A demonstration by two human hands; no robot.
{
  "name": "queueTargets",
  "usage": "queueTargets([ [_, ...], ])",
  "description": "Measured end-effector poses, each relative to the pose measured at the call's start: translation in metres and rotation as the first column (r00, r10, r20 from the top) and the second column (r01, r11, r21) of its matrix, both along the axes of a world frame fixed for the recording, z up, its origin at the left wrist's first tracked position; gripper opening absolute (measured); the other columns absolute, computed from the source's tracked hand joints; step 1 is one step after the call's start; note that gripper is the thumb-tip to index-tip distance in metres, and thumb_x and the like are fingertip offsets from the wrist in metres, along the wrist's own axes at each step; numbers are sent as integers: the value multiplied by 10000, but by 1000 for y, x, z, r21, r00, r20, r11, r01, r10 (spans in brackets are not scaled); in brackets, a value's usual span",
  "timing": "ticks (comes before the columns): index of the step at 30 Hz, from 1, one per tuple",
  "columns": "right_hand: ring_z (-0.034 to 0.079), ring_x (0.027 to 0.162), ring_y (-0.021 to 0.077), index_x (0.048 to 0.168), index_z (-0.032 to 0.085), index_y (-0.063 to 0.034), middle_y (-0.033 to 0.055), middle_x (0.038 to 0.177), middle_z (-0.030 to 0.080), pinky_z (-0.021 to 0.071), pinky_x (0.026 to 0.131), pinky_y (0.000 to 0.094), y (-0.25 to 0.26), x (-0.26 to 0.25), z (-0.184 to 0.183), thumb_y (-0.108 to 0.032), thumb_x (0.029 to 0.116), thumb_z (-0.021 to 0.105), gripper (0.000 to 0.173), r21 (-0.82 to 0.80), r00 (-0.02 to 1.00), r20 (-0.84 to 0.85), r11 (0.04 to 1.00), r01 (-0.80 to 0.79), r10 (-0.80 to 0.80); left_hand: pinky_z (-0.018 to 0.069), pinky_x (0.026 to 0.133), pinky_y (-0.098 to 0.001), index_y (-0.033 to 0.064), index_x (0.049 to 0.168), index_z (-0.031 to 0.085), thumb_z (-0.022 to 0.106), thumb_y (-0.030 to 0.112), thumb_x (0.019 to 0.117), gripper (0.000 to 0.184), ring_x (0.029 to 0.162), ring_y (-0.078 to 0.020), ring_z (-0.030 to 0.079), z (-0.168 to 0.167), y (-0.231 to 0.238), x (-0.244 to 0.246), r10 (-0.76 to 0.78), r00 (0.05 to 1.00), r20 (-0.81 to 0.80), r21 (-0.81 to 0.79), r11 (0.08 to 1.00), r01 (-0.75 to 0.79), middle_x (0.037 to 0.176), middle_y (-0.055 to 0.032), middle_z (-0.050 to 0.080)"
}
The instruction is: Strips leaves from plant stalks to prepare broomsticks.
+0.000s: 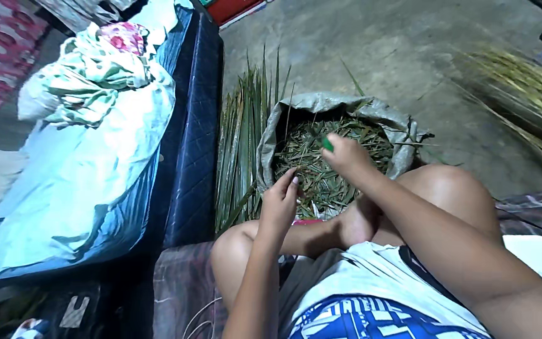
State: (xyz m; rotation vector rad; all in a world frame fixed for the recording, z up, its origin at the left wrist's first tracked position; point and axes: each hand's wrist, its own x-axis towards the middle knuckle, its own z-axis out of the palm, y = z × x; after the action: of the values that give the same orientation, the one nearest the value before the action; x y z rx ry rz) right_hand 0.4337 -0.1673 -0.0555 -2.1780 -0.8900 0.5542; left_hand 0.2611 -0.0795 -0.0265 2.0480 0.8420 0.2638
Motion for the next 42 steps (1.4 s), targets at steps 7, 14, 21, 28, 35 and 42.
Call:
queueTargets([
  [7, 674, 824, 374, 1031, 656, -23, 178, 836, 665, 508, 716, 585, -9, -23, 14, -253, 1022, 618, 234, -29, 972, -38, 972, -231, 230, 414, 535, -166, 37, 1331, 647, 445, 158, 1094, 335, 559, 31, 508, -1, -1, 3, -1, 1000, 0, 23, 1000, 1, 779, 40, 683],
  [14, 652, 761, 393, 1008, 646, -25, 197, 813, 646, 491, 658, 607, -6, 7, 5, -269, 1065, 558, 265, -44, 995, -95, 998, 34, -38, 541, 728, -230, 47, 1363, 649, 489, 130, 1057, 356, 727, -40, 657, -2, -4, -2, -22, 998, -56, 200, 979, 33, 859, -41, 733],
  [21, 437, 531, 96, 1111, 635, -57, 27, 701, 498, 401, 521, 266, -1, -20, -1, -259, 1081, 575, 213, 256, 803, -571, 966, -24, 172, 560, 672, -296, 49, 1395, 626, 514, 128, 1036, 383, 698, -117, 669, -8, -11, 3, -55, 987, -153, 236, 968, 91, 944, -100, 745],
  [28, 387, 467, 108, 1178, 606, -102, 30, 664, 457, 367, 443, 265, 0, 3, -18, -325, 1099, 527, 249, 266, 804, -592, 927, 264, -59, 562, 865, -416, 120, 1518, 514, 507, 135, 1051, 467, 910, -227, 710, -9, -11, -9, -58, 942, -332, 220, 966, 137, 1071, -124, 745],
  [35, 625, 852, 292, 1078, 641, -37, 144, 903, 632, 493, 763, 509, -10, -43, 19, -279, 1059, 532, 266, -48, 866, -314, 904, -424, 390, 545, 885, -445, 6, 1398, 603, 434, 134, 1072, 389, 929, -262, 701, -5, -9, -5, 2, 970, -242, 274, 960, 66, 1036, -174, 730],
  [42, 712, 915, 450, 1123, 646, -15, 232, 954, 710, 540, 734, 626, -3, -28, 15, -283, 1053, 604, 280, -185, 982, 86, 971, -150, 168, 561, 861, -404, 35, 1496, 514, 414, 137, 1084, 436, 893, -228, 709, 1, -14, 1, 3, 964, -265, 247, 967, 64, 1022, -158, 735],
])
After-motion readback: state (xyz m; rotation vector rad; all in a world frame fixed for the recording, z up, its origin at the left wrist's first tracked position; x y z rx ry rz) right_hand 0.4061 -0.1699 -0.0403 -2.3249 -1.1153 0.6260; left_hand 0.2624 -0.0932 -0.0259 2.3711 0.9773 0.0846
